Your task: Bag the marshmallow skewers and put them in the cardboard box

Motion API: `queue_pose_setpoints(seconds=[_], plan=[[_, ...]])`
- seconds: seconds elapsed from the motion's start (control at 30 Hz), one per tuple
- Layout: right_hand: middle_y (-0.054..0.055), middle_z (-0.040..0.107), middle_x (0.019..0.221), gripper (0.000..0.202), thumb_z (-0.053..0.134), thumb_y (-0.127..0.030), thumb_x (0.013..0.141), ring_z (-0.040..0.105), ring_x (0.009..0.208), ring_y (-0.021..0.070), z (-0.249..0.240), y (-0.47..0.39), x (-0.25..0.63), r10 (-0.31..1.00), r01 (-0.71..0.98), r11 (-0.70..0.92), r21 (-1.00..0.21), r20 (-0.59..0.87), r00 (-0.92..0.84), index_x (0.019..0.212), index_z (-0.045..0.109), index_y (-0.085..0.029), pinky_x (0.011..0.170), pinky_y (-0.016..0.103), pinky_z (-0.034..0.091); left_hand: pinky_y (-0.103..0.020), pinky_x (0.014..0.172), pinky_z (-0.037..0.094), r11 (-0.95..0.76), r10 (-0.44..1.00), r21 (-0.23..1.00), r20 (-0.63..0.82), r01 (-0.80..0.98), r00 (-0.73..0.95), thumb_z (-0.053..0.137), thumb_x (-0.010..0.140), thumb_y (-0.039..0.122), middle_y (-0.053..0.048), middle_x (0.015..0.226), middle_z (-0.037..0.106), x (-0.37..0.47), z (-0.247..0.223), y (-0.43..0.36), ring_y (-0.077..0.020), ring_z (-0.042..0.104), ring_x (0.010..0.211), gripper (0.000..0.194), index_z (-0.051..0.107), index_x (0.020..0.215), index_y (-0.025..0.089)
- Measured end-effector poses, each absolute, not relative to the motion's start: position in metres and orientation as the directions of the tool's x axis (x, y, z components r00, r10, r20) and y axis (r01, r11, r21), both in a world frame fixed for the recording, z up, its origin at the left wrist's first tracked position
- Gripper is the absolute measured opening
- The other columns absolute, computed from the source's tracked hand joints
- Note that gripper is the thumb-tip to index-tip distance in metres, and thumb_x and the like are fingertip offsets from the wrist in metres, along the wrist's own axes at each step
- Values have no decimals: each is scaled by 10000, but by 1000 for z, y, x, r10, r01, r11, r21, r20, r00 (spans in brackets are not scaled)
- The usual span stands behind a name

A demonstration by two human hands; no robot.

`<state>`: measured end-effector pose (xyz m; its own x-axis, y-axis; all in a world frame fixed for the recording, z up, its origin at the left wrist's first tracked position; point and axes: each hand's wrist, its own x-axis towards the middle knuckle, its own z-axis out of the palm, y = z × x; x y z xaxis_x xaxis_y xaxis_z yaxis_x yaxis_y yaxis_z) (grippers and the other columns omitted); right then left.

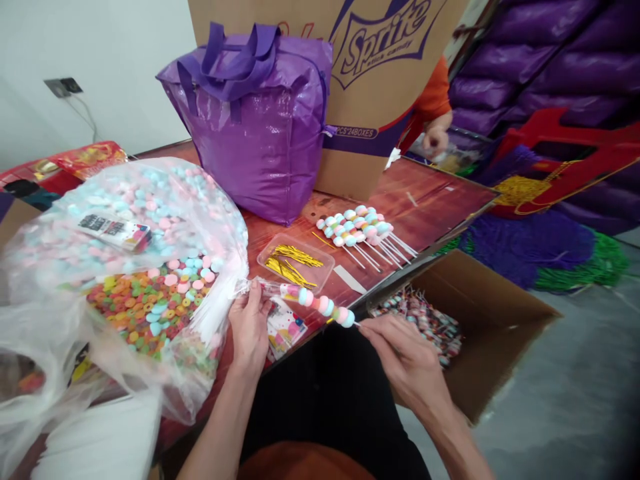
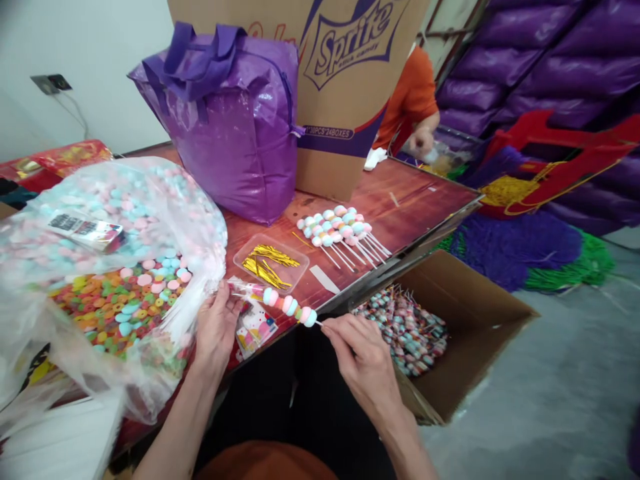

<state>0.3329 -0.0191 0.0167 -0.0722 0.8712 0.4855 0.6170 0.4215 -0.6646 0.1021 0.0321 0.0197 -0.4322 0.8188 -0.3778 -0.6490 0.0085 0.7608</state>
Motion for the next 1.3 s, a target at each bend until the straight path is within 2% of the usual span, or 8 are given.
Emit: queue_pose_setpoints(seconds=[0.17,0.3,0.47,0.7,0.93,1.13,1.2,1.3], plan=[[12,699,756,172,594,-310,936,634,698,193,21,-20,333,928,544,351,-762,361,-93,824,712,-253,701,340,462,-234,628,496,-17,863,883,-225,-469,-453,842,665,421,11,761,668,93,14,30,-99,605,651,351,692,811,138],[9,679,738,193,584,-320,942,623,669,183,23,-20,327,947,510,305,-804,311,-75,811,705,-247,660,316,456,-223,573,496,-22,863,903,-199,-429,-464,833,669,436,15,721,659,89,13,29,-103,606,615,363,692,819,136],[13,679,742,162,596,-291,937,628,686,187,19,-21,322,923,566,325,-758,383,-17,835,716,-248,662,319,457,-234,573,527,0,842,884,-252,-467,-477,855,619,458,39,679,616,88,15,30,-100,613,573,413,640,770,139],[21,712,810,124,615,-173,929,656,753,186,20,-21,328,837,617,468,-633,542,-79,903,717,-239,728,328,485,-223,554,530,38,850,892,-266,-451,-455,848,618,498,28,689,609,86,12,32,-90,600,562,454,627,766,130],[33,707,839,144,633,-100,908,654,766,180,15,-23,328,803,627,505,-593,589,-91,946,709,-217,729,326,492,-233,562,532,82,851,863,-321,-499,-415,881,555,491,29,685,611,89,16,31,-92,597,569,485,636,760,126],[53,721,853,212,639,-41,885,654,771,184,12,-32,314,738,666,557,-497,664,-121,1008,707,-199,742,336,481,-211,572,516,-23,793,835,-319,-549,-519,879,580,460,37,698,608,99,16,28,-76,581,594,454,613,756,137],[51,719,857,206,631,-46,892,655,777,181,12,-34,312,752,650,554,-521,648,-122,1004,707,-202,744,329,476,-207,575,514,-35,791,820,-327,-572,-517,884,581,440,39,709,609,100,15,27,-70,574,595,445,613,765,139],[29,703,828,141,619,-104,920,648,750,166,13,-35,311,841,583,495,-644,525,-133,941,705,-214,712,303,470,-206,577,514,-62,797,810,-312,-583,-517,888,582,422,39,717,613,100,14,28,-71,578,597,433,617,771,142]])
